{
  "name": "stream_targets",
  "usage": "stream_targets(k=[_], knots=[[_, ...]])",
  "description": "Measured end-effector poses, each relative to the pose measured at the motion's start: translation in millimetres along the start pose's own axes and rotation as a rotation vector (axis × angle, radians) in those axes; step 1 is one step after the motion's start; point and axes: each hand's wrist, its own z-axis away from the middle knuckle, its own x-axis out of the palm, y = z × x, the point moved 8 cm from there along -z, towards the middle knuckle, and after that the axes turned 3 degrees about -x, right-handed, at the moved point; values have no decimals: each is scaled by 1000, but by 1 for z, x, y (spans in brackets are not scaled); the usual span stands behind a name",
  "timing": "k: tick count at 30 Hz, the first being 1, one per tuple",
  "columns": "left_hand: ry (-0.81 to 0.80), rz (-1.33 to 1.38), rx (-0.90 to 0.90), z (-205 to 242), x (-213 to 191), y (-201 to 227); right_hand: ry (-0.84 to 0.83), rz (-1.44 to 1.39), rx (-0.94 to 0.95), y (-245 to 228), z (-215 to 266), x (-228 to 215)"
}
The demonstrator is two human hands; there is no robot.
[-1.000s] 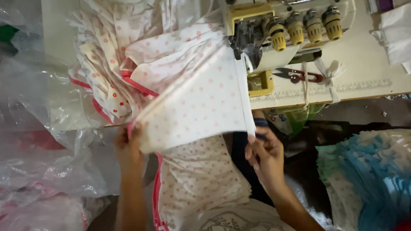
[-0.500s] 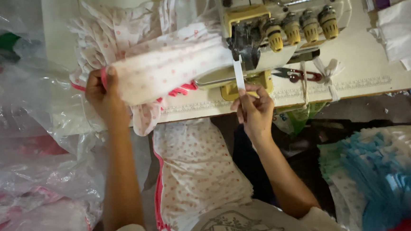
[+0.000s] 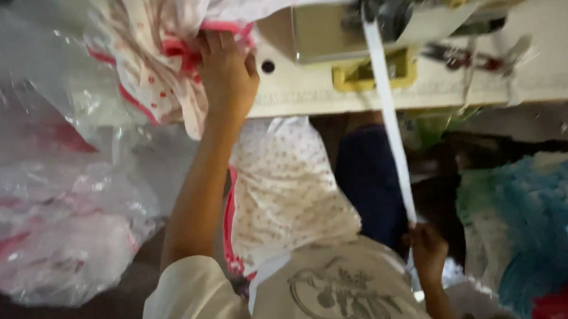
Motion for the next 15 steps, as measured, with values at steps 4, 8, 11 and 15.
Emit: stream_targets(k=[4,8,11,15], knots=[[-222,209,-9,97,42,17,5,-211,84,-44,-40,10],[-682,242,191,158,181,31,-102,-686,-16,-114,-64,2],[-607,147,290,163,220,26,-98,-297,-87,-112,-76,-22],[-621,308,267,165,234,21,27,368,-53,-15,-89,-56]])
